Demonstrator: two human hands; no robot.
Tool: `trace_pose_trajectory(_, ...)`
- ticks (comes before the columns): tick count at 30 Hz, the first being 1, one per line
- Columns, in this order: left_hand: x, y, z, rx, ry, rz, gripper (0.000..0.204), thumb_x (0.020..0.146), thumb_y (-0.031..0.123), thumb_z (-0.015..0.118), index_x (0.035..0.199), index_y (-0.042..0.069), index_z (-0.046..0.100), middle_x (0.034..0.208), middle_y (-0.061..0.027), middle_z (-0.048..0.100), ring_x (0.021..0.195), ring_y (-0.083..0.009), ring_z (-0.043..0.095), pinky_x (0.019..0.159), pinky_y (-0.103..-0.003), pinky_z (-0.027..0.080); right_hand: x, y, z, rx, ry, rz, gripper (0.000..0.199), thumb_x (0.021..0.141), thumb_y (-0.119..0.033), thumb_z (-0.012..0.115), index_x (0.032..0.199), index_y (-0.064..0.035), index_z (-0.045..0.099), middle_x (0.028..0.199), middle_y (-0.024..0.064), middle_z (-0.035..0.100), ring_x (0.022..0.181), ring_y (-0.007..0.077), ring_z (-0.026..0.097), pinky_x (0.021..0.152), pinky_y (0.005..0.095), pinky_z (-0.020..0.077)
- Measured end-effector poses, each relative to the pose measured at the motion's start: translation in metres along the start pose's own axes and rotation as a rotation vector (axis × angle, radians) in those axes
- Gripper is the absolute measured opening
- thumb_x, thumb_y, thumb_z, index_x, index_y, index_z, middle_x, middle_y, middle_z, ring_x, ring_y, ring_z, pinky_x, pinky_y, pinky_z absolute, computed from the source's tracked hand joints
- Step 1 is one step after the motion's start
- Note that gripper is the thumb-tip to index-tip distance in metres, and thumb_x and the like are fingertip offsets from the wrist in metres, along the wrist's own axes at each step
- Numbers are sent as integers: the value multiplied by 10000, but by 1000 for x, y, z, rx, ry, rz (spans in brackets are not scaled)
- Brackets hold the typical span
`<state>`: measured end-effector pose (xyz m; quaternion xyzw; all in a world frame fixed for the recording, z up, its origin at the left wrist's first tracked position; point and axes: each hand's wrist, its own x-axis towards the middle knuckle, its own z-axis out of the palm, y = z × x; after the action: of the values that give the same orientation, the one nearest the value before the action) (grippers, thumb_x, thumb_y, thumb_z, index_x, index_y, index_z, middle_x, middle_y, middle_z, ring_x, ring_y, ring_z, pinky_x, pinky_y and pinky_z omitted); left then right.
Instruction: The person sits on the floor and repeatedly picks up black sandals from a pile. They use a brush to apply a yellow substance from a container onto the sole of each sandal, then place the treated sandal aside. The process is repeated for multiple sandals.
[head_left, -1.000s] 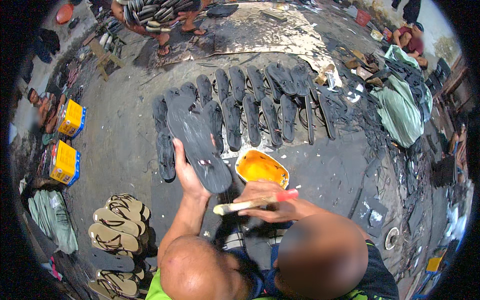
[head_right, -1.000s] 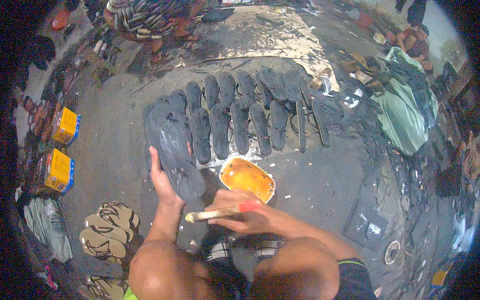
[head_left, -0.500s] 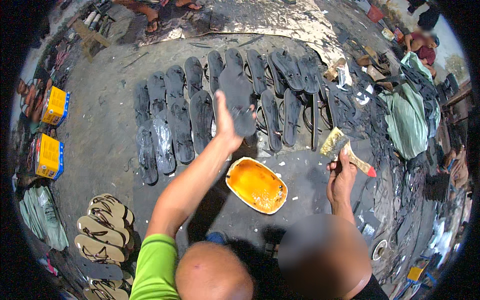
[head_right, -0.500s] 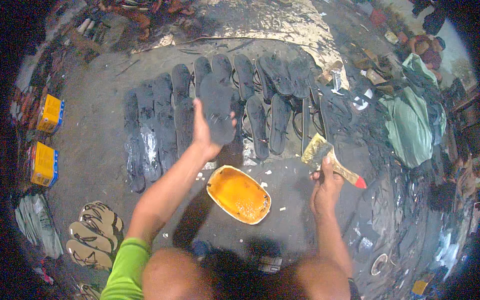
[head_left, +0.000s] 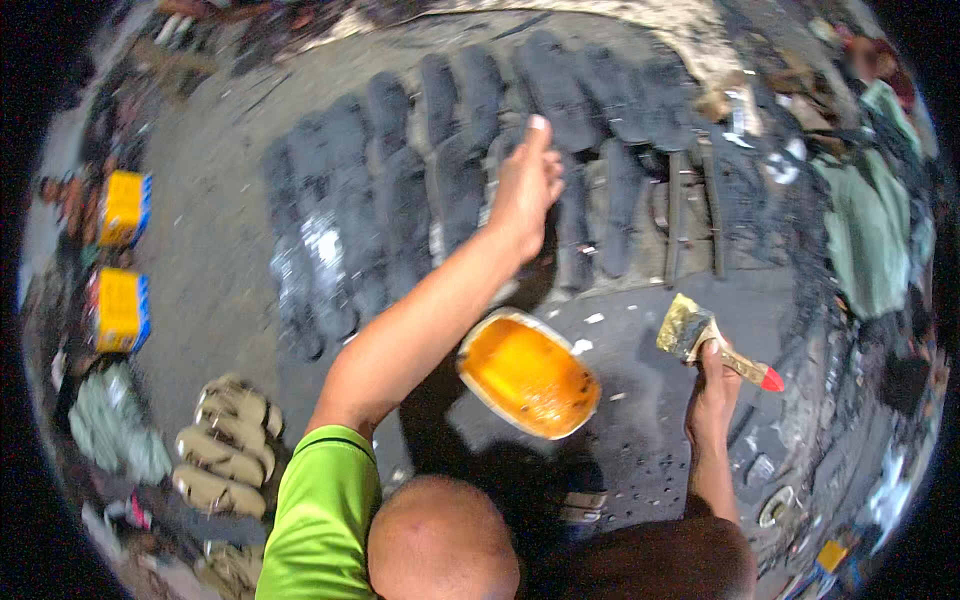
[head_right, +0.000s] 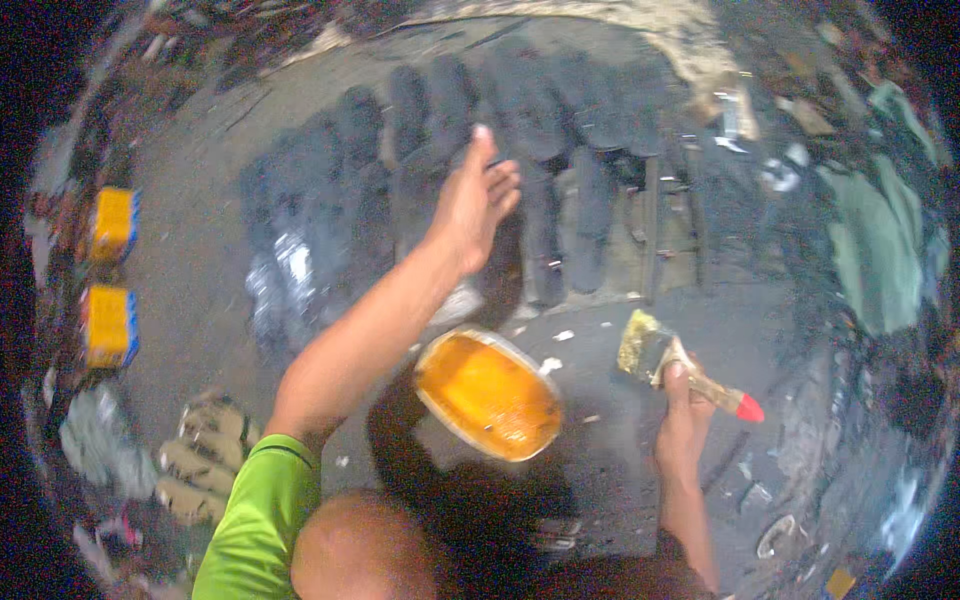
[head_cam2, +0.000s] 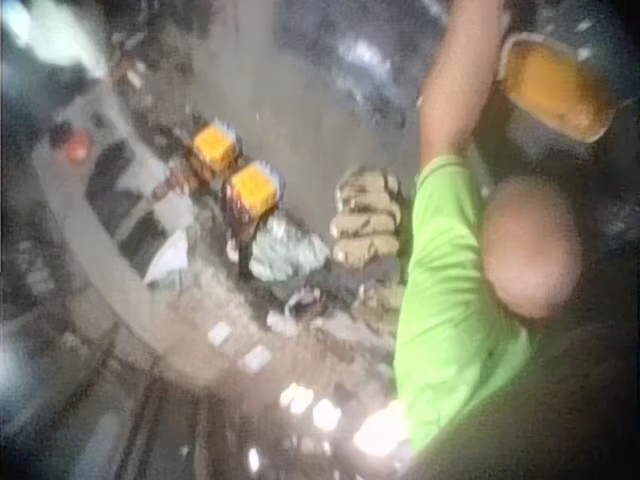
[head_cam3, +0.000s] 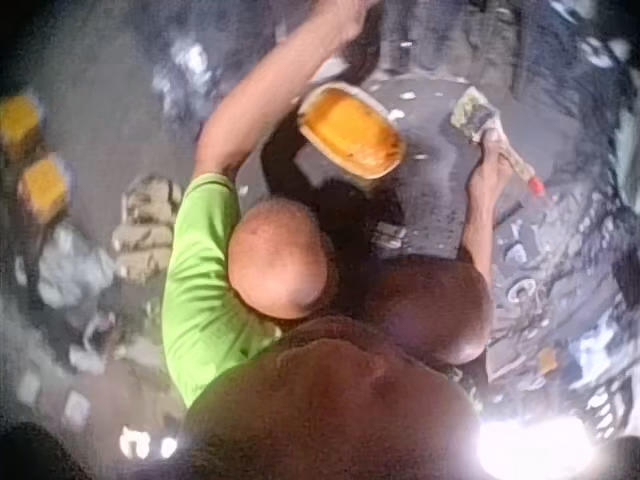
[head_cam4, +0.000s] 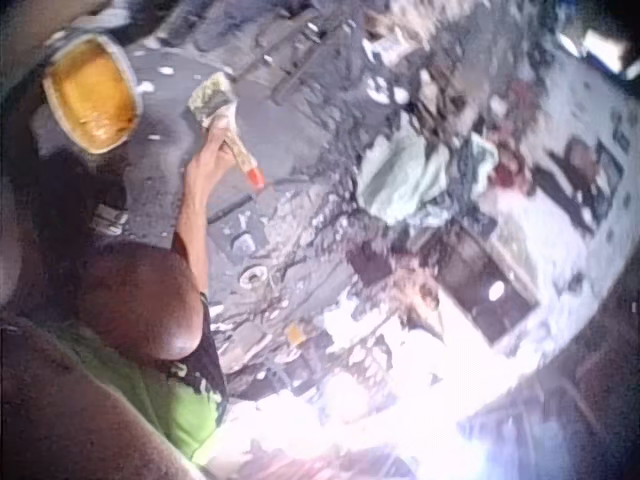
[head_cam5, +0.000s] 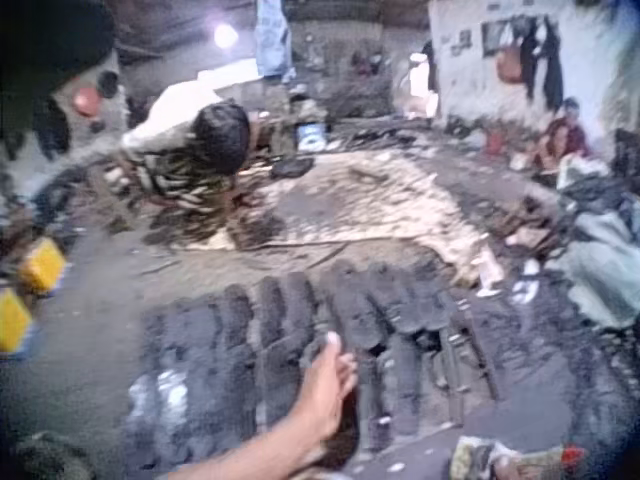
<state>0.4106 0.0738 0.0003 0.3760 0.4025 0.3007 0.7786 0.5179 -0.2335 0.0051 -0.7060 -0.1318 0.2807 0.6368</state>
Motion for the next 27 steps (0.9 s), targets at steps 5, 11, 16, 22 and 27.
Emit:
trace_pose_trajectory(5,-126,12,-123,891,235,563,619,904,467,670,1352,57,555,1383,-206,539,1302,-310,491,1092,-421,368,-35,6,68,-876,-651,-580,300,820,-231,759,1020,-13,709,1461,179,415,1293,331,419,1092,442,328)
trace_pose_trajectory(11,-294,-3,-376,1210,1440,146,750,790,492,768,1362,92,495,1535,-349,201,1450,-482,125,1147,-605,155,-75,16,114,-1074,-676,-811,249,841,-181,737,1026,-19,696,1512,215,359,1377,379,345,1167,475,218)
trace_pose_trajectory(16,-392,16,-383,1492,1634,434,856,776,538,748,1445,131,403,1563,-337,131,1465,-488,50,1156,-634,31,-96,-44,60,-614,-542,-809,194,852,-125,722,1022,-41,680,1262,213,571,1144,382,547,1007,430,407)
trace_pose_trajectory(22,-499,-56,-437,1208,1838,204,1232,770,558,773,1553,-9,10,1597,-306,41,1449,-540,37,1157,-620,158,-131,-10,24,-946,-500,-659,101,876,-110,715,944,-44,678,877,134,657,765,304,630,666,374,493)
trace_pose_trajectory(27,-492,-32,-367,358,1775,667,951,887,177,709,1519,-95,52,1473,-329,325,1267,-364,477,1087,-459,381,-116,2,22,-510,-458,-799,148,858,-147,755,941,-47,684,819,110,656,684,232,626,613,326,491)
